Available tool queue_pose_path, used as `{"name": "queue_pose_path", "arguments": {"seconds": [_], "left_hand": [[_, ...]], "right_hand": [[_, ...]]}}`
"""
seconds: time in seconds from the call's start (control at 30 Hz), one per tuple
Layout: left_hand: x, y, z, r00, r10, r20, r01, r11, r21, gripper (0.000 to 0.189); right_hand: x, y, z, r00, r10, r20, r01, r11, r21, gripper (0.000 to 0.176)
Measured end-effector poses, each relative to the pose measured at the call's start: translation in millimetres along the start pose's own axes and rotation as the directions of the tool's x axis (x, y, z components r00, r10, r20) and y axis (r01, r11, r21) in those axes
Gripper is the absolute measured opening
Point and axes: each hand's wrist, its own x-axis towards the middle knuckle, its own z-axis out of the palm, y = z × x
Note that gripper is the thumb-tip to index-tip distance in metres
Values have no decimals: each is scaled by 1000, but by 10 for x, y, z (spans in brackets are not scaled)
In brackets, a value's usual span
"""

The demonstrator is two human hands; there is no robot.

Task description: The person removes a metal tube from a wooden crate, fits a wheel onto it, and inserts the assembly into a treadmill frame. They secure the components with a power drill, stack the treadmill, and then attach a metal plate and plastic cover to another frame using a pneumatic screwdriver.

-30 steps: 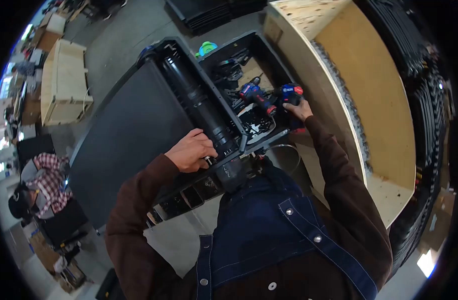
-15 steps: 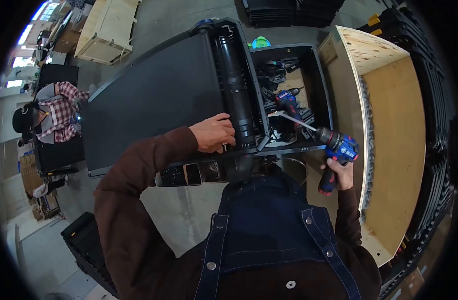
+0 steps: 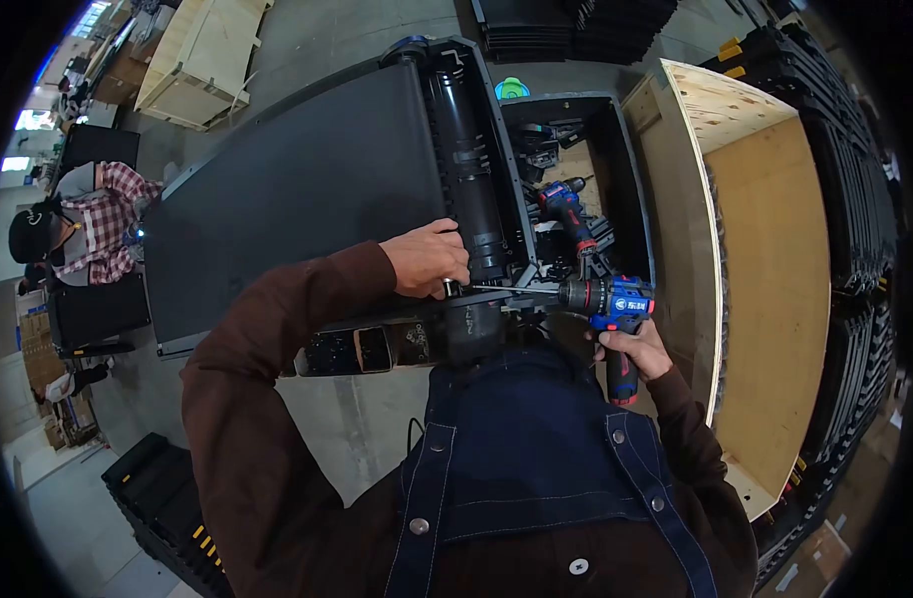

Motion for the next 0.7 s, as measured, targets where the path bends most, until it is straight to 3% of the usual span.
{"name": "queue_pose_path", "arguments": {"seconds": [0.17,0.23,0.43,0.7], "left_hand": [[-17,-17,22,999,27,-30,-27,1000,-11,31],[-35,-51,60,994,66,-92,-69,997,-26,32],[-33,-24,1,997,53,-47,-58,993,-106,37],[-56,-33,5,991,85,-107,-96,990,-103,34]], "right_hand": [[79,-211,-29,990,138,34,-136,989,-48,25],[130,-327,-7,989,143,25,-142,988,-57,23],[256,-489,-59,989,112,98,-98,986,-132,17],[265,-624,63,988,131,77,-120,984,-129,17]]}}
